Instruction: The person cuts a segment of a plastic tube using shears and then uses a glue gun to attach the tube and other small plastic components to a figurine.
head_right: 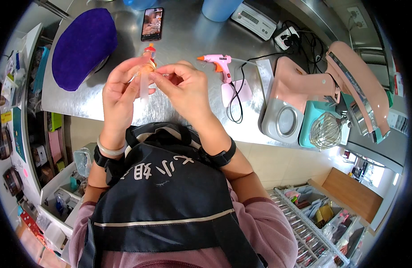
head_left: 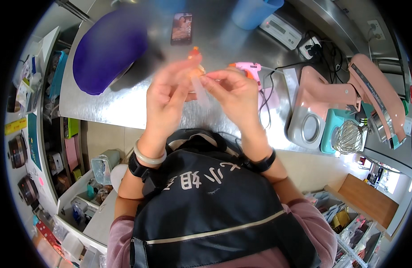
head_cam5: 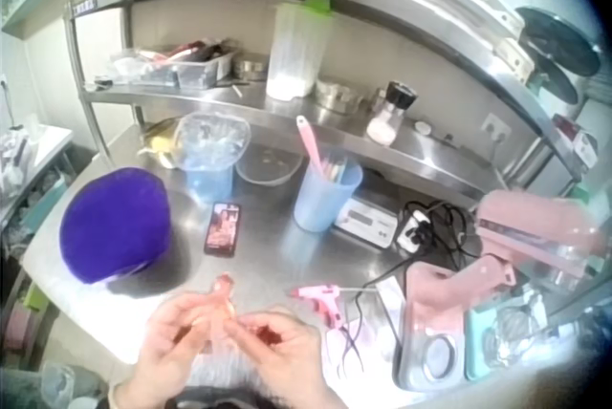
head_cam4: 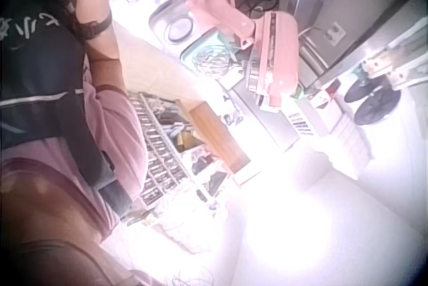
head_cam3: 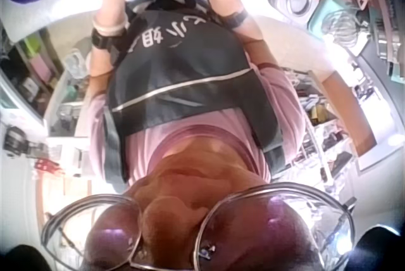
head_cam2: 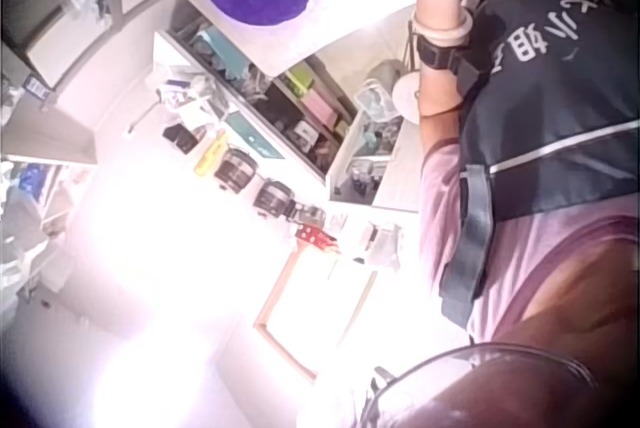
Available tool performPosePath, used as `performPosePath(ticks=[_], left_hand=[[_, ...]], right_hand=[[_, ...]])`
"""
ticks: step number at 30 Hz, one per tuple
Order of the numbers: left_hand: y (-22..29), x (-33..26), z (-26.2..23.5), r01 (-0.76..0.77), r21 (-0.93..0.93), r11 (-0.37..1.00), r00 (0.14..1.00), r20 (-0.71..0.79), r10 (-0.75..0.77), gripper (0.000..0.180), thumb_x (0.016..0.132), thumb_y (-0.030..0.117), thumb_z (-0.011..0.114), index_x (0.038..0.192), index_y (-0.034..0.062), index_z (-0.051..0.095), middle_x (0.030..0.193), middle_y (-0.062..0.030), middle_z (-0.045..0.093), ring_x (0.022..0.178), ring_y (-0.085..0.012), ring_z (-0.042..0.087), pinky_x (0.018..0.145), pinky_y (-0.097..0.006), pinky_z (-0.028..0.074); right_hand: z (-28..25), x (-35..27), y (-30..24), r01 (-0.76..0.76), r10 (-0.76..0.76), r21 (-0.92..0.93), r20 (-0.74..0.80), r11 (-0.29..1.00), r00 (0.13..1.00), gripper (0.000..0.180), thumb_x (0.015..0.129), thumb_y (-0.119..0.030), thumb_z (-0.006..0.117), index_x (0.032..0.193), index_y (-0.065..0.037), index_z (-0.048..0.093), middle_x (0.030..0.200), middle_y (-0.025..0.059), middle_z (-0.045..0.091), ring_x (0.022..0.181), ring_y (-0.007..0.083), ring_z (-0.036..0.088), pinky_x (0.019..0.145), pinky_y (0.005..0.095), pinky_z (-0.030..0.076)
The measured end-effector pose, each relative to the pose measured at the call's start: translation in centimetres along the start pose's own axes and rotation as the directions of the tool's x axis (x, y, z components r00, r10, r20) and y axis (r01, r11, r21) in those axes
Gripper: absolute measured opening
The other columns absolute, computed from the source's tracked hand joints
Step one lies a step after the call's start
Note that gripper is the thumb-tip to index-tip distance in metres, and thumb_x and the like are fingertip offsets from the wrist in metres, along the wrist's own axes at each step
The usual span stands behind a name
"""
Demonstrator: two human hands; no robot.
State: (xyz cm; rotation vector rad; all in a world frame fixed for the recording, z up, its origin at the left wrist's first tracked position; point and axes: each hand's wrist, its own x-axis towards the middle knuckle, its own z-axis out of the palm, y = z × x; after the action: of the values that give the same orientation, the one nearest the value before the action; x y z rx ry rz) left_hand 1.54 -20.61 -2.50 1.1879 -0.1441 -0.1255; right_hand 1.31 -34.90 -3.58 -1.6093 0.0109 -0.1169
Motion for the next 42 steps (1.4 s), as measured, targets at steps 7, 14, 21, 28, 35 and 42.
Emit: performPosePath(ticks=[7,14,21,28,35,42], left_hand=[[-0.1,0.0,-0.2,0.084,0.149,0.985,0.995,0.034,-0.09,0.029,0.081,0.001,0.057,0.11,0.0009,0.054,0.113,-0.0073,0.048,0.08,-0.0138,0.061,0.063,-0.019,0.05],[-0.7,-0.1,-1.0,-0.088,0.454,0.887,0.996,0.041,0.078,0.026,0.077,-0.003,0.061,0.102,-0.0008,0.058,0.103,-0.0065,0.049,0.074,-0.0114,0.06,0.059,-0.019,0.05],[-1.0,-0.4,-1.0,0.013,0.059,0.998,0.987,-0.159,-0.003,0.024,0.077,-0.004,0.06,0.101,-0.0018,0.06,0.087,-0.0081,0.062,0.074,-0.0131,0.061,0.062,-0.021,0.051],[-0.7,-0.5,-0.8,0.086,0.011,0.996,0.992,-0.089,-0.085,0.024,0.08,0.001,0.059,0.103,-0.0017,0.058,0.086,-0.0105,0.065,0.075,-0.0169,0.064,0.063,-0.022,0.05],[-1.0,-0.5,-1.1,0.187,0.021,0.982,0.977,-0.113,-0.183,0.021,0.083,0.009,0.058,0.102,-0.0013,0.058,0.089,-0.0112,0.064,0.075,-0.0167,0.064,0.057,-0.02,0.051],[-1.1,-0.4,-0.7,0.041,0.128,0.991,0.987,-0.159,-0.02,0.018,0.081,0.006,0.061,0.097,-0.0016,0.059,0.087,-0.0101,0.064,0.07,-0.0123,0.062,0.055,-0.02,0.05]], right_hand=[[-0.4,0.3,0.6,0.058,-0.065,0.156,0.043,0.986,0.997,0.01,0.075,-0.007,0.067,0.081,0.001,0.063,0.073,0.0022,0.054,0.059,0.0053,0.049,0.052,0.0185,0.039],[-0.8,0.4,0.1,0.097,-0.095,-0.034,0.08,0.995,0.992,0.018,0.074,-0.008,0.068,0.09,-0.001,0.065,0.073,0.0016,0.053,0.06,0.0057,0.047,0.053,0.0181,0.039],[0.2,-0.1,-0.3,0.149,-0.15,0.03,0.048,0.988,0.987,0.03,0.069,-0.005,0.071,0.098,-0.004,0.065,0.077,0.0005,0.052,0.061,0.0056,0.047,0.055,0.0192,0.041],[-0.6,0.5,0.7,0.103,-0.109,0.099,0.055,0.99,0.993,0.032,0.069,-0.002,0.07,0.101,-0.004,0.064,0.079,0.0014,0.054,0.067,0.0062,0.051,0.056,0.0188,0.043],[-1.0,0.5,-1.1,0.014,0.002,-0.083,0.201,0.996,0.98,0.026,0.074,-0.005,0.066,0.1,-0.001,0.063,0.077,0.0031,0.058,0.063,0.0075,0.054,0.054,0.0187,0.046],[-0.4,0.1,-0.1,-0.216,0.218,-0.025,0.112,0.976,0.97,0.02,0.077,-0.009,0.064,0.094,0.002,0.064,0.073,0.0062,0.063,0.057,0.0068,0.055,0.049,0.0196,0.045]])
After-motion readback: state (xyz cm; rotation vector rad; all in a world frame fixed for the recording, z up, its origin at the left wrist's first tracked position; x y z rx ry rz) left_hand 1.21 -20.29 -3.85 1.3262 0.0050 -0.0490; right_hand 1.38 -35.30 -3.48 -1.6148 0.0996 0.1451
